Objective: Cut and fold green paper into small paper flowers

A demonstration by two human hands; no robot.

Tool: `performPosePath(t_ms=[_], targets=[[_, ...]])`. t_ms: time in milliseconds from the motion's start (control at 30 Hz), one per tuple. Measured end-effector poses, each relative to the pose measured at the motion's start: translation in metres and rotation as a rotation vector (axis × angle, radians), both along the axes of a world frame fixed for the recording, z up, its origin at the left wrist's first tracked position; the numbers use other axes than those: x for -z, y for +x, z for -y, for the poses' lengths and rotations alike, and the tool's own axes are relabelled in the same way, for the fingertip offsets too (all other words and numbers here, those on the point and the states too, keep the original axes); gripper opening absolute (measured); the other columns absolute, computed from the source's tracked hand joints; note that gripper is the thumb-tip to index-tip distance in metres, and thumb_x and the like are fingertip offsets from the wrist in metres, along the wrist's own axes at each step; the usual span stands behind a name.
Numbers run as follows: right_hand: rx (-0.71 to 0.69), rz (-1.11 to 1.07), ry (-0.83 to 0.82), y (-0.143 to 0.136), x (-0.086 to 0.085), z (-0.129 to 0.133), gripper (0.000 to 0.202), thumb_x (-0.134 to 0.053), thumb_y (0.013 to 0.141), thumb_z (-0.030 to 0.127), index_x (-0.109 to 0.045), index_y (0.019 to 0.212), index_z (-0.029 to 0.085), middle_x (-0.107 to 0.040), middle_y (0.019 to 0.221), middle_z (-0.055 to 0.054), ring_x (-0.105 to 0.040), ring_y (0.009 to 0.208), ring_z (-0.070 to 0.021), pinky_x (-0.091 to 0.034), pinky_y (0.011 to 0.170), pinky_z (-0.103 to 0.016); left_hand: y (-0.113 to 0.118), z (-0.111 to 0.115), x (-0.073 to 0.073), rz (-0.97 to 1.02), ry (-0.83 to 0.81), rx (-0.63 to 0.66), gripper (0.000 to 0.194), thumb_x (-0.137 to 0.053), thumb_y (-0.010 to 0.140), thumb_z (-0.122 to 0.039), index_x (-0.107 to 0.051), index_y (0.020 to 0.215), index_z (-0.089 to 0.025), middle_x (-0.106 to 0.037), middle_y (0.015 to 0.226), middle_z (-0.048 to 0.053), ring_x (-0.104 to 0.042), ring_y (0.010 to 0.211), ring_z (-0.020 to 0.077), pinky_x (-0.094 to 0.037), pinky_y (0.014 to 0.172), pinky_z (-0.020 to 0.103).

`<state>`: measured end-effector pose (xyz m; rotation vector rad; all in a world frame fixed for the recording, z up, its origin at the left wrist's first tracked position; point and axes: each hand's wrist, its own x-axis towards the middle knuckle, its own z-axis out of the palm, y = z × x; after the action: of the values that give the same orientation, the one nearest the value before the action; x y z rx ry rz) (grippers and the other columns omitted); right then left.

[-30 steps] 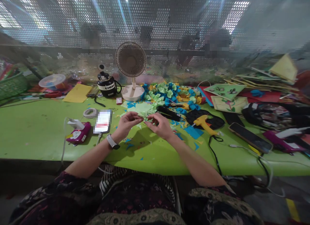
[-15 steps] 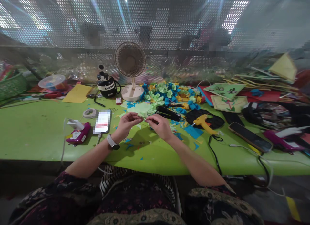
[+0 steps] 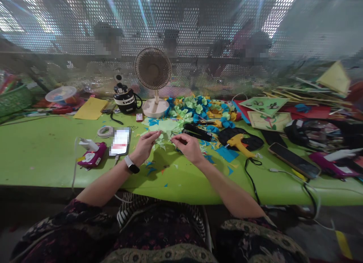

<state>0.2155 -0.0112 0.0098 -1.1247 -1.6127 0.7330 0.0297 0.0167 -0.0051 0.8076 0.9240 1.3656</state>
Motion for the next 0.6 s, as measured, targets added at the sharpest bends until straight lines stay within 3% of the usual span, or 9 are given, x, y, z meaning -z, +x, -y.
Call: performPosePath(t_ms=[167,367,600], targets=[[-0.095,-0.053,-0.104,-0.006,0.001,0.004,0.034,-0.071,0.075,0.05,-0.074,0.082,0.017,-0.069,0.069,-0.003,-0.06,0.058,-0.0143,-0.05,0.057,-0.027,0.003,0.005,-0.004,-0.04,0.101,-0.076,0.027,-0.09,0.051,-0.036,-0.074,0.064,-0.019,-0.07,0.078,0.001,-0.059,0.081,0.0137,-0.043,0.082,0.028],[-0.232,-0.037,-0.196,-0.016,0.004,0.012,0.031,-0.072,0.074,0.047,-0.074,0.082,0.016,-0.069,0.068,-0.003,-0.063,0.06,-0.0152,-0.052,0.062,-0.029,0.006,0.01,-0.007,-0.066,0.058,-0.045,0.033,-0.09,0.05,-0.04,-0.075,0.069,-0.018,-0.07,0.072,0.002,-0.056,0.068,0.0117,-0.043,0.071,0.028],[-0.182,0.046,-0.039,-0.012,0.002,0.012,0.024,-0.069,0.079,0.041,-0.074,0.082,0.018,-0.073,0.079,-0.005,-0.066,0.072,-0.0176,-0.053,0.07,-0.031,0.006,0.011,-0.004,-0.106,0.07,-0.014,0.033,-0.087,0.056,-0.043,-0.073,0.07,-0.017,-0.067,0.065,-0.001,-0.055,0.059,0.0086,-0.038,0.061,0.025]])
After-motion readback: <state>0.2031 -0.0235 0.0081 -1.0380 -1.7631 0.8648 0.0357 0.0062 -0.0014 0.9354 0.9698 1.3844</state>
